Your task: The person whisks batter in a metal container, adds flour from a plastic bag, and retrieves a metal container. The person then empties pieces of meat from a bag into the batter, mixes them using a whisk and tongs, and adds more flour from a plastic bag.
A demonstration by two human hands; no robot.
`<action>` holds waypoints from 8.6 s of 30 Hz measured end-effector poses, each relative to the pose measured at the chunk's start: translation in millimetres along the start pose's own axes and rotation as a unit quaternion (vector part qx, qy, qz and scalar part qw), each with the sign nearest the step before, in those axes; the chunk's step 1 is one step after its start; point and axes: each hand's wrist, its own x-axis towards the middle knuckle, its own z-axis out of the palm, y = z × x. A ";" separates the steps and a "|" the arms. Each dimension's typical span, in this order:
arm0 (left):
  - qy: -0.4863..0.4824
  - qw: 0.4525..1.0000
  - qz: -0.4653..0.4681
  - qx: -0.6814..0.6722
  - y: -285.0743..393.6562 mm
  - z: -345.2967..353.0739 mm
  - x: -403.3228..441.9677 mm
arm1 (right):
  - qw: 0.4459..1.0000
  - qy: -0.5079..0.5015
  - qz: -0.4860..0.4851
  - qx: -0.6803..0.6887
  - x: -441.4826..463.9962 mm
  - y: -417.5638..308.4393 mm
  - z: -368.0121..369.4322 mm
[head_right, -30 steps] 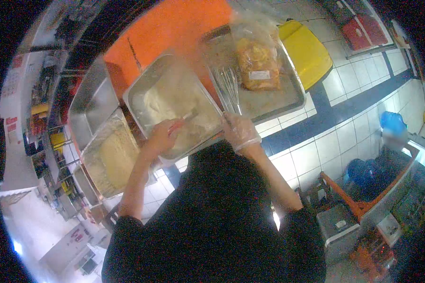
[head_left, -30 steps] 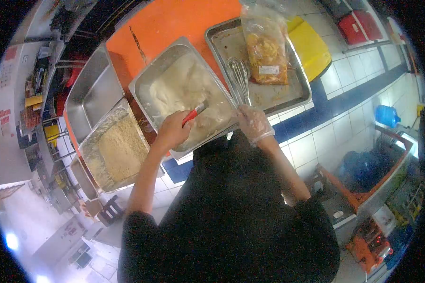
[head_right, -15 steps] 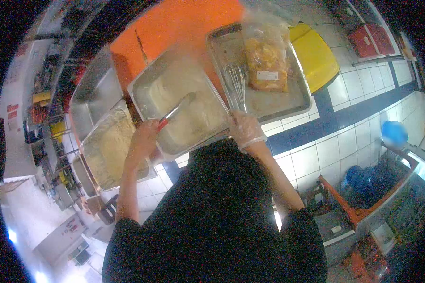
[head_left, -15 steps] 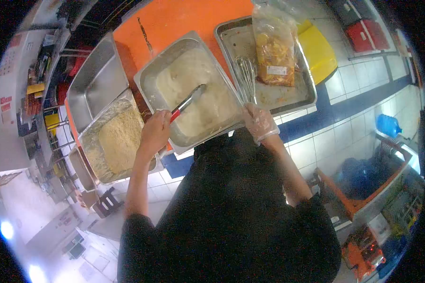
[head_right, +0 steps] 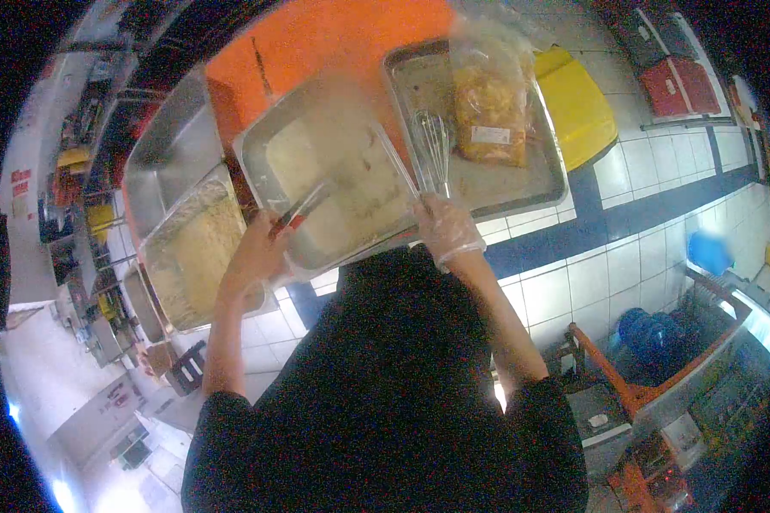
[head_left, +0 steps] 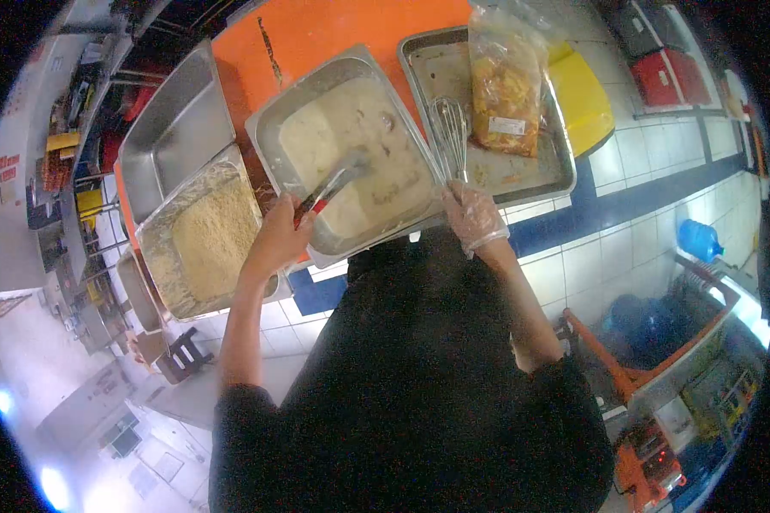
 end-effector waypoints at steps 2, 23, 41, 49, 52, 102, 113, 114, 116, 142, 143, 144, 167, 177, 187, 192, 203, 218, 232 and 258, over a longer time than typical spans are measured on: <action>-0.003 1.000 0.005 -0.011 -6.0 -4.1 -4.1 | 1.000 0.021 -0.015 0.002 -0.2 1.5 -0.1; -0.067 0.998 -0.010 -0.008 19.8 54.5 9.3 | 0.997 -0.059 0.047 -0.018 4.4 -2.2 -7.1; 0.000 0.993 0.049 -0.107 25.4 -12.5 -18.7 | 0.998 -0.054 0.020 -0.026 5.1 3.0 -4.3; -0.055 0.955 -0.041 -0.289 27.9 -73.2 -47.6 | 0.994 -0.088 0.060 0.006 2.7 -10.7 -16.1; -0.007 0.948 -0.081 -0.307 24.6 -79.8 -50.5 | 0.999 -0.040 0.011 -0.017 1.8 -0.8 -6.1; 0.203 0.947 -0.123 -0.218 3.6 113.5 -146.0 | 0.969 0.017 -0.224 -0.107 -33.9 -79.2 -4.3; 0.142 0.809 0.018 -0.571 75.3 198.3 -122.4 | 0.990 -0.117 -0.046 0.064 -90.1 -84.2 45.9; 0.170 0.825 0.120 -0.526 87.3 212.5 -119.3 | 0.986 -0.056 -0.145 -0.068 -89.3 -47.5 44.5; 0.087 0.797 0.179 -0.570 111.2 212.2 -115.0 | 0.998 0.000 -0.014 0.062 -96.8 -73.5 21.4; 0.123 0.682 -0.492 -0.527 -198.4 740.5 -253.3 | 0.842 -0.180 -0.373 -0.345 -135.6 22.6 218.2; 0.115 0.661 -0.535 -0.514 -206.0 752.4 -252.7 | 0.832 -0.221 -0.417 -0.290 -123.6 42.4 277.1; 0.112 0.658 -0.537 -0.517 -205.5 775.5 -255.6 | 0.830 -0.262 -0.384 -0.308 -104.3 62.9 336.6; 0.255 0.684 -0.369 -0.576 -274.2 546.7 -227.6 | 0.783 -0.235 -0.417 -0.396 -104.0 -97.7 395.1; 0.269 0.564 0.172 -0.762 -181.2 254.6 -258.7 | 0.728 -0.181 -0.629 -0.203 -89.7 -269.6 93.7; 0.400 0.673 0.078 -0.617 10.0 31.0 -226.7 | 0.932 -0.209 -0.207 0.213 43.4 -219.0 -18.5; 0.451 0.823 0.045 -0.343 73.0 -22.5 -179.5 | 0.906 -0.196 -0.327 0.185 200.2 -114.7 26.4; 0.503 0.859 0.022 0.093 134.7 -74.7 -137.0 | 0.869 -0.220 -0.061 0.439 206.5 -120.1 44.5; 0.516 0.845 0.036 0.138 151.4 -100.5 -120.4 | 0.873 -0.233 -0.021 0.427 215.1 -123.7 45.4; 0.488 0.863 0.042 0.126 150.1 -103.8 -99.9 | 0.852 -0.225 -0.011 0.473 201.6 -126.3 60.0; 0.456 0.783 0.181 -0.382 76.9 7.3 31.2 | 0.639 -0.328 0.014 0.695 154.1 -158.0 81.6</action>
